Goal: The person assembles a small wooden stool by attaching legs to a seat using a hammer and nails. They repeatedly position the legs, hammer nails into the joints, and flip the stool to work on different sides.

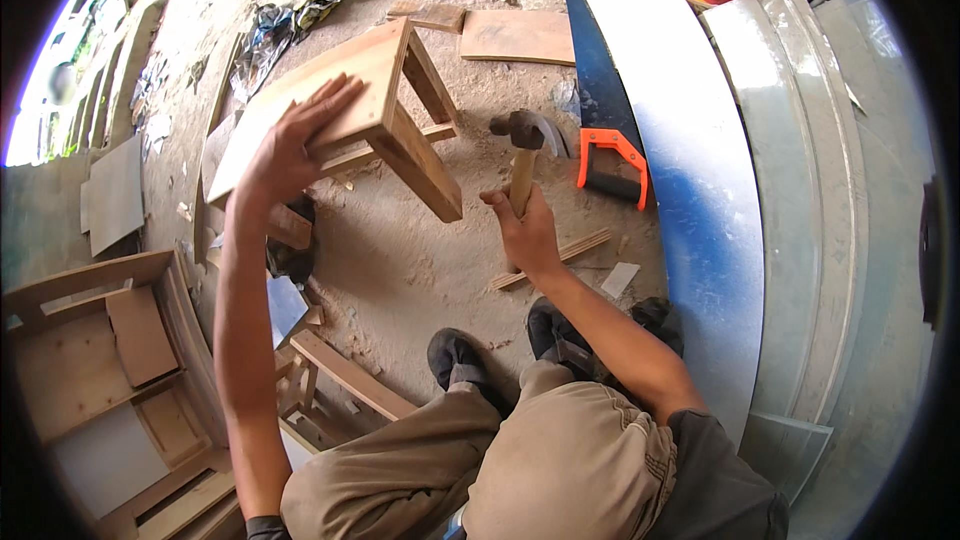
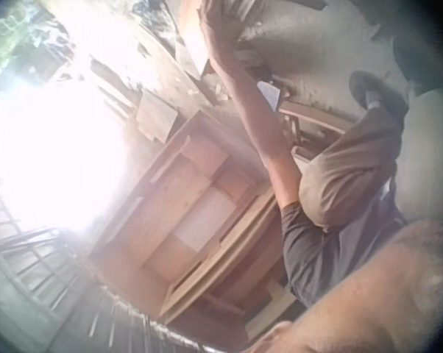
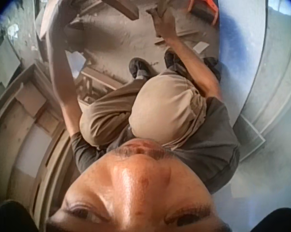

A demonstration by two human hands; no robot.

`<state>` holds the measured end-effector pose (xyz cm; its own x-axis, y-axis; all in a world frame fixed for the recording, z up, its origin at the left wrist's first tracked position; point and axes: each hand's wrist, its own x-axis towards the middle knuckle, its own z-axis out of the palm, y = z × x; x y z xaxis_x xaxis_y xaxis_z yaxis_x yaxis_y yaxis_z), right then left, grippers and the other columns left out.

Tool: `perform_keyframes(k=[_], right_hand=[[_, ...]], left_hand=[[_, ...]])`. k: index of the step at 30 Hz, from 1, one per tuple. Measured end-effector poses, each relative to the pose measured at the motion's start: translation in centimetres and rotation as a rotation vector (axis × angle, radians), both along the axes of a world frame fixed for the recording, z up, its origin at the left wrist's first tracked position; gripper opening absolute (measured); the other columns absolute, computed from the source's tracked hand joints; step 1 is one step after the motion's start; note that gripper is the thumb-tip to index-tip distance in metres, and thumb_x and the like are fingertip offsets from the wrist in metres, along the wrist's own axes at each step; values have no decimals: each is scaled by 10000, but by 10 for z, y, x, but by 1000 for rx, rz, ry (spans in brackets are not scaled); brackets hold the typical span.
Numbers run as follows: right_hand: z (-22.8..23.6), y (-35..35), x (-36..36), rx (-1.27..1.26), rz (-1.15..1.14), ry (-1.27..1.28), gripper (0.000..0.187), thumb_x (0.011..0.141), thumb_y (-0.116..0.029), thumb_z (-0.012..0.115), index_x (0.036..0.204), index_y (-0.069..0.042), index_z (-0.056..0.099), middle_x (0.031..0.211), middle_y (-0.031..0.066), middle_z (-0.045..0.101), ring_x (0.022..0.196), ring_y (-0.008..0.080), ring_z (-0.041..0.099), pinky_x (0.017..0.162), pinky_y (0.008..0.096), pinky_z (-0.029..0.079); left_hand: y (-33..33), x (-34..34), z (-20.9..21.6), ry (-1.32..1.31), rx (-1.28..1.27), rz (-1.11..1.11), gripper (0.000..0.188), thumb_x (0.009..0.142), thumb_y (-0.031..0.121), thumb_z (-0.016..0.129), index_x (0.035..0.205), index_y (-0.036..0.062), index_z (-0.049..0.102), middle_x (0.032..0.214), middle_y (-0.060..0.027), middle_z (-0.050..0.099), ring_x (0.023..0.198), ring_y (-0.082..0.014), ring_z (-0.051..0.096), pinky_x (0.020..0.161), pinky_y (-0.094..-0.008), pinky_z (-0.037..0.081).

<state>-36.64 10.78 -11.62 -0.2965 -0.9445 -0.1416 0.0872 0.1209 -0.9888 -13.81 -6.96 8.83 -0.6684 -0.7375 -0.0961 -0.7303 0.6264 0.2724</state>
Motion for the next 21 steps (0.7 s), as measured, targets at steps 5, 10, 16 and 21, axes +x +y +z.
perform_keyframes(k=[5, 10, 16, 21], right_hand=[[-14, -2, -4, 8, -25, -202, 216, 1010, -176, 588, 1033, 35, 550, 907, 135, 712, 841, 190, 703, 738, 316, 552], [-5, 0, -26, 73, 46, -208, 221, 1012, -164, 580, 1073, 40, 520, 950, 146, 708, 841, 181, 707, 726, 314, 570], [6, 2, -32, 71, 60, -259, 232, 1015, -171, 579, 1101, 33, 511, 961, 144, 694, 832, 175, 701, 728, 309, 567], [7, -13, -27, -38, 41, -164, 281, 1000, -213, 626, 1093, 36, 532, 964, 139, 696, 882, 189, 689, 785, 320, 558]], left_hand=[[-63, 6, 1, 132, 71, -91, 884, 724, -174, 468, 1474, 293, 501, 1445, -125, 555, 1311, -228, 555, 1096, -343, 438], [-85, -7, 17, -6, 81, 38, 926, 654, -162, 423, 1458, 282, 542, 1135, -84, 737, 865, -80, 570, 834, -221, 452], [-113, 9, 1, -10, 90, 18, 939, 643, -162, 416, 1448, 302, 551, 1082, -51, 740, 814, -92, 549, 781, -208, 425], [-103, 3, -1, 20, 102, 16, 957, 641, -170, 444, 1445, 339, 548, 1085, -63, 755, 686, -94, 518, 675, -240, 443]])
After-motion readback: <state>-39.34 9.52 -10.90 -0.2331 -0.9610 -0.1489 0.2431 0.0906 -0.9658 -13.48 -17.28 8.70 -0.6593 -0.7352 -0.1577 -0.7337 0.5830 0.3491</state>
